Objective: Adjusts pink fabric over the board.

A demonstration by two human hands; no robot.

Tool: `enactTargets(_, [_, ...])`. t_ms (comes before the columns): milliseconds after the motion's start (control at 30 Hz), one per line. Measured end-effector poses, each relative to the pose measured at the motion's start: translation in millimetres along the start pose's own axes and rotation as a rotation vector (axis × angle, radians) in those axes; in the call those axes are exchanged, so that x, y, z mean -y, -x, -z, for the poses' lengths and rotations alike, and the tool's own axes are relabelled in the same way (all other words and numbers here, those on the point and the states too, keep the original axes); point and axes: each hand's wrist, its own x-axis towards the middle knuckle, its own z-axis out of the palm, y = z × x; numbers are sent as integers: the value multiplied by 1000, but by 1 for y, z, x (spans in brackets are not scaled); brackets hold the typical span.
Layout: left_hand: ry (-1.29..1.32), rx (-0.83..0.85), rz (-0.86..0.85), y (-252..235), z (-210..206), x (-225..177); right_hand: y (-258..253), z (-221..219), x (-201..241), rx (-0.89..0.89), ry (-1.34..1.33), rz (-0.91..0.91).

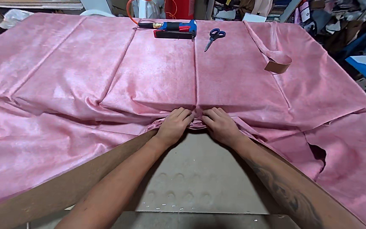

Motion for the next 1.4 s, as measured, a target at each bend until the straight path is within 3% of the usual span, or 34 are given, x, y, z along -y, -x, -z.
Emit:
enactTargets(100, [61, 174, 134, 15, 24, -10, 9, 18, 12, 113, -75, -164])
enactTargets(233, [-33, 179, 219, 15, 35, -17, 9, 20, 22, 138, 17, -284])
enactTargets(367, [-223, 248, 178, -5, 34, -14, -6, 15, 26, 136, 132, -324])
enactTargets(567, [-260, 45, -59, 8, 26, -12, -3, 19, 38, -20, 214, -250])
enactTargets(700, [-188, -141, 44, 23, 8, -14, 5, 14, 32, 3, 269, -396])
enactTargets(800, [-218, -192, 167, 26, 0, -15, 10, 6, 28, -59, 282, -362])
enactTargets(1000, [-252, -262, 202, 8, 17, -15, -5, 20, 33, -164, 192, -340])
enactTargets(1167, [-68, -186, 175, -10, 46, -21, -29, 54, 28, -5, -9, -373])
enactTargets(1333, [-122, -145, 178, -19, 82, -29, -62, 102, 14, 402, -276, -450])
enactTargets(1400, [-126, -187, 129, -10, 82, -38, -70, 106, 6, 473, -414, -469])
